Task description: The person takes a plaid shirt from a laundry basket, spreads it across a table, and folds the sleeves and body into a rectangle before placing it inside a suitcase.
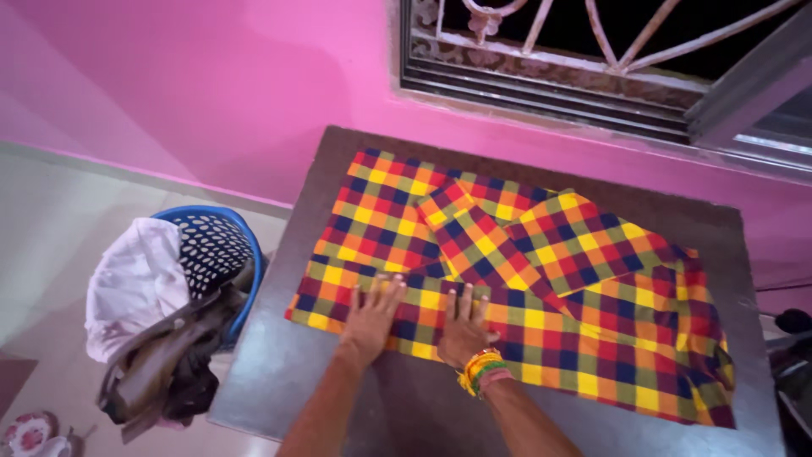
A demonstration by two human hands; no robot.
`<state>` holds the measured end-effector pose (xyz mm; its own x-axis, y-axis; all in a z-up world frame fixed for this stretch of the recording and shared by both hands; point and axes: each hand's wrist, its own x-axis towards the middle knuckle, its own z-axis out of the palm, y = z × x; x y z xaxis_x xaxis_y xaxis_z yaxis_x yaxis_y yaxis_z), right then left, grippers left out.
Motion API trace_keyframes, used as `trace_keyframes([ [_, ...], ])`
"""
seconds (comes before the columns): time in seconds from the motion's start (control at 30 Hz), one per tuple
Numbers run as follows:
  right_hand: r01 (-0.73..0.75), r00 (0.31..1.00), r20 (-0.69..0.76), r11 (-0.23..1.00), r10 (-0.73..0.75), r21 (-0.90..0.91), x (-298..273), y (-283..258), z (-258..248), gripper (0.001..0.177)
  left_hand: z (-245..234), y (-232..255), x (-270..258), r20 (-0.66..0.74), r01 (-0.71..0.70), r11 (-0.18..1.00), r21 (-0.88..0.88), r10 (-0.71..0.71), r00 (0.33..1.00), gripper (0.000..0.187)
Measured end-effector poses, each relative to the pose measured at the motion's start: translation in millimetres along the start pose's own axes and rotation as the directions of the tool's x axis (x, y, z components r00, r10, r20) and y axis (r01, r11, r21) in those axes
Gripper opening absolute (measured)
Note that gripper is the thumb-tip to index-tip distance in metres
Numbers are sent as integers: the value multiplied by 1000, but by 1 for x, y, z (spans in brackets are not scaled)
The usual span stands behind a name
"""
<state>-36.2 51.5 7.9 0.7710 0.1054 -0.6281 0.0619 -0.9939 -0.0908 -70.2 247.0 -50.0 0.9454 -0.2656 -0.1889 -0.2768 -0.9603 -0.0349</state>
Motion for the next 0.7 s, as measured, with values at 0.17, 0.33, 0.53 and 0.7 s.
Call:
trace_keyframes([
  [0.17,-68,995,70,997,66,28,-4,-11,-7,108,9,-92,-33,122,177,982,70,-184,975,80],
  [0.33,-48,999,9,998,48,-34,-5,-10,-1,102,-2,-123,-35,131,231,958,172,-254,958,77],
  [0.53,2,999,38,996,-6,85,7,-11,-10,114,-30,-30,23,-170,144,989,23,-138,976,81],
  [0.7,-26,999,-25,996,28,87,-10,13,-2,101,-53,31,37,146,159,947,-278,-122,982,74],
])
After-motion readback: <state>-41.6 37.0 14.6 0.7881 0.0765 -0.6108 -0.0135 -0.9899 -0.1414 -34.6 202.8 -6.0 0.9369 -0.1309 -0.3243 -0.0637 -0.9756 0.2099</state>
